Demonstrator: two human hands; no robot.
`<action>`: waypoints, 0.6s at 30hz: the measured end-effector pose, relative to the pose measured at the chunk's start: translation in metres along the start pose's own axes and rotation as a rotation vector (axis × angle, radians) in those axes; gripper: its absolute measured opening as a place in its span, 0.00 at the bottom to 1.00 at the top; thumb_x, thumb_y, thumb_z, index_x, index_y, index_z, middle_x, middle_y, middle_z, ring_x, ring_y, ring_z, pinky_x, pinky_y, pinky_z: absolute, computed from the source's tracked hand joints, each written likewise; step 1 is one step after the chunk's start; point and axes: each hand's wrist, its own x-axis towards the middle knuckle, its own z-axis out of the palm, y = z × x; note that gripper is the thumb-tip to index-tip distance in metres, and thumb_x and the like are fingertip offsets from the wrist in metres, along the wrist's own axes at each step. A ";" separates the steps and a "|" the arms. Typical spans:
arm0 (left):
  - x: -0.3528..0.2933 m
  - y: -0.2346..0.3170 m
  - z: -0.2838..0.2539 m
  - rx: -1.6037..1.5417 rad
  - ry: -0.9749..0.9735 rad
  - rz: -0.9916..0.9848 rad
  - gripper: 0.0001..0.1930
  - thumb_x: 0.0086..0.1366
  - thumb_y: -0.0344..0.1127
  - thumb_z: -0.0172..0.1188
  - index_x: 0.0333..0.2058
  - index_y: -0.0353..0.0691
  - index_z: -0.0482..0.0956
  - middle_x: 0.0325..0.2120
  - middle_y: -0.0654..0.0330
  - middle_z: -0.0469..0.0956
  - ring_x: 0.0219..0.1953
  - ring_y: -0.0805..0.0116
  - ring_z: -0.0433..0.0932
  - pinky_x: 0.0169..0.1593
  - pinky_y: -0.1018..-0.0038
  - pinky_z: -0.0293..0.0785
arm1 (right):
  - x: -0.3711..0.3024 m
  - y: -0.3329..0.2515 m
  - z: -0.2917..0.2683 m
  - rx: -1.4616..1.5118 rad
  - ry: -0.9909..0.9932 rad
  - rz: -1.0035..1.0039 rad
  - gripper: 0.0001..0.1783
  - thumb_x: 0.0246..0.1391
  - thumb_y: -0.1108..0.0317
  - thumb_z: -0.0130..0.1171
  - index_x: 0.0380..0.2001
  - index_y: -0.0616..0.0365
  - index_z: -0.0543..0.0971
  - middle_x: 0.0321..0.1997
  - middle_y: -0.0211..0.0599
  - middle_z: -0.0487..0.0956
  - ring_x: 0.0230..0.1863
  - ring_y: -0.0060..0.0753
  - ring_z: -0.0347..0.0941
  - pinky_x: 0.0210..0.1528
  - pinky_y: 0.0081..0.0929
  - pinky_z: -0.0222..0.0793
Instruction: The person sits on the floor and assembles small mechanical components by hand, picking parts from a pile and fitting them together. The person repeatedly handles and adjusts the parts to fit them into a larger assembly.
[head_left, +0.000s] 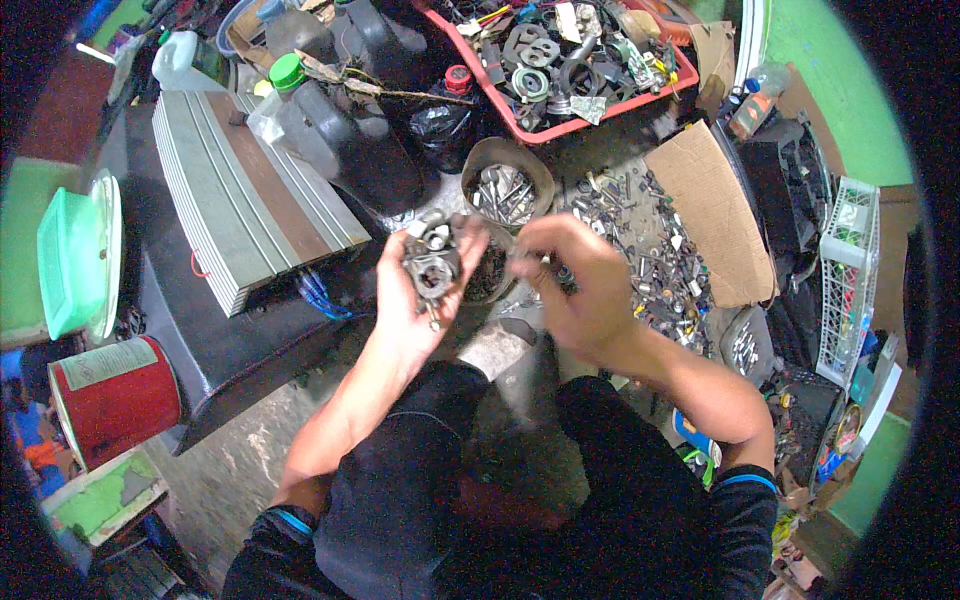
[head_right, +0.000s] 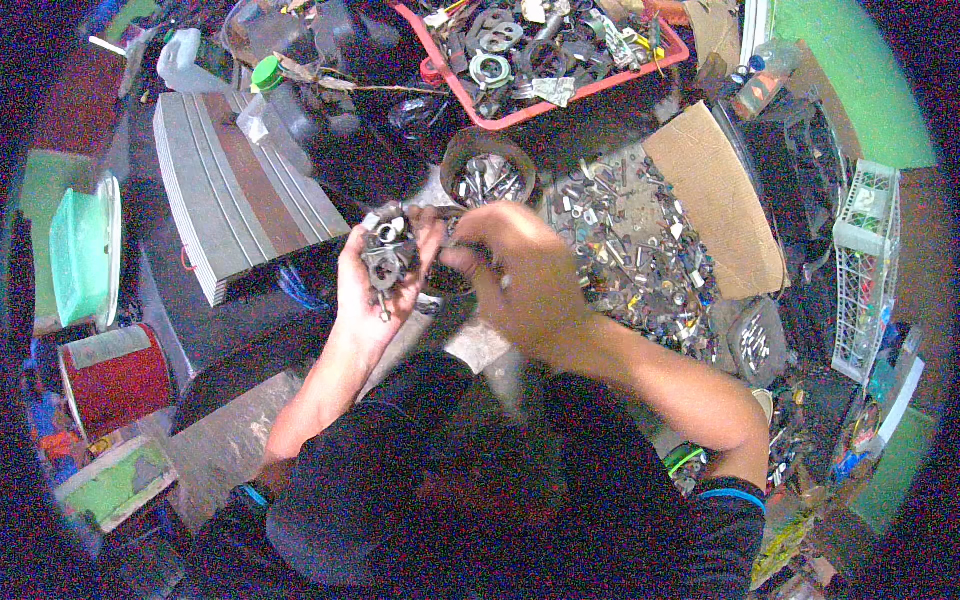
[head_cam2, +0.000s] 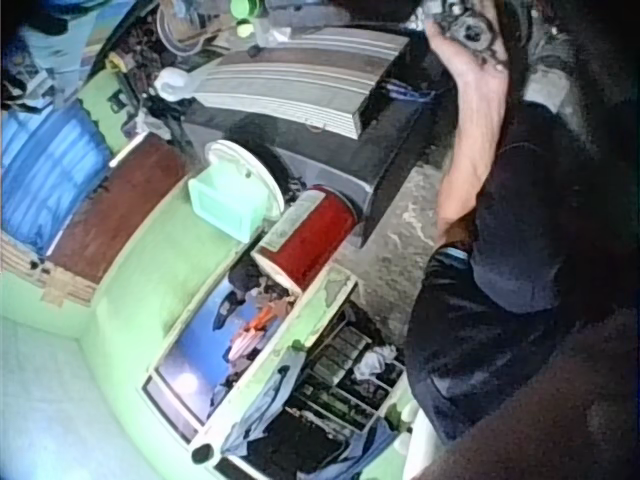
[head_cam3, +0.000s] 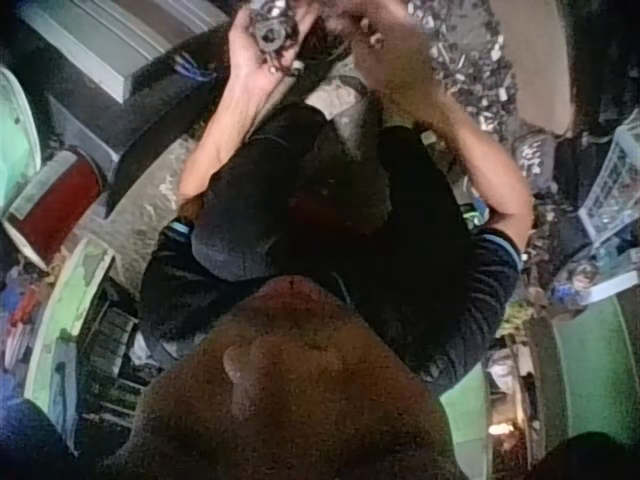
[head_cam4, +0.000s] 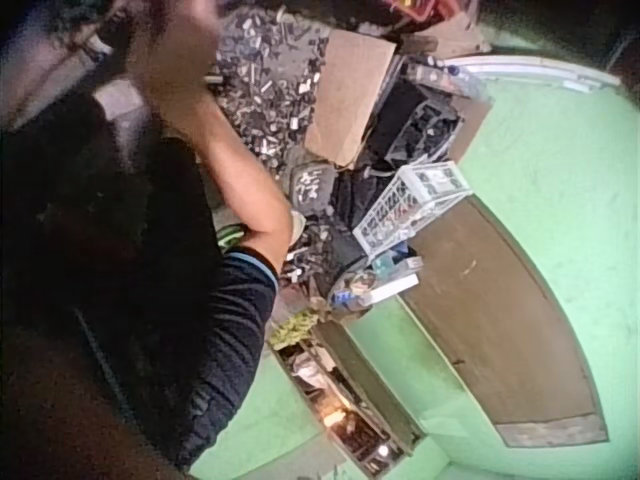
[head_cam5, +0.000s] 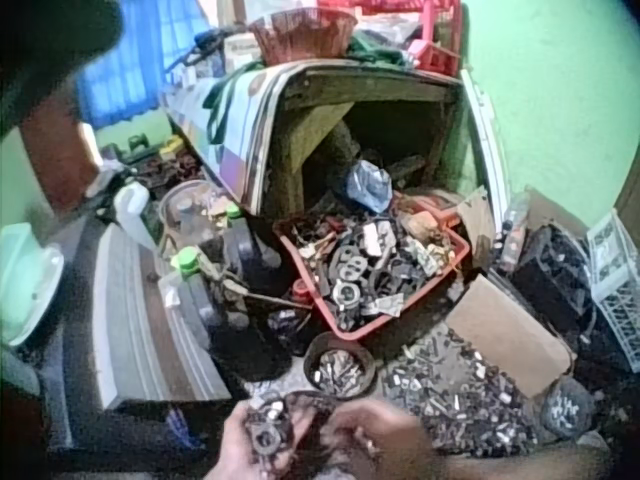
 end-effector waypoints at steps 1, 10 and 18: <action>0.003 -0.002 0.000 0.011 0.164 0.170 0.21 0.70 0.42 0.38 0.45 0.26 0.70 0.44 0.43 0.75 0.52 0.46 0.75 0.61 0.53 0.70 | 0.002 0.005 -0.004 -0.001 -0.011 0.114 0.10 0.52 0.70 0.64 0.36 0.61 0.76 0.30 0.37 0.79 0.31 0.32 0.75 0.33 0.28 0.71; -0.001 0.001 -0.001 -0.088 0.192 0.206 0.21 0.69 0.42 0.41 0.49 0.28 0.69 0.49 0.44 0.73 0.56 0.48 0.71 0.57 0.54 0.73 | -0.008 0.107 0.003 0.400 -0.275 0.826 0.11 0.55 0.72 0.61 0.39 0.67 0.76 0.26 0.28 0.78 0.26 0.16 0.72 0.28 0.17 0.69; 0.010 0.042 -0.027 0.216 -0.286 0.012 0.22 0.64 0.39 0.50 0.53 0.31 0.70 0.53 0.45 0.72 0.53 0.49 0.75 0.38 0.63 0.84 | -0.056 0.064 -0.059 0.317 -0.134 0.547 0.14 0.53 0.72 0.58 0.44 0.63 0.79 0.28 0.25 0.76 0.29 0.14 0.69 0.32 0.17 0.67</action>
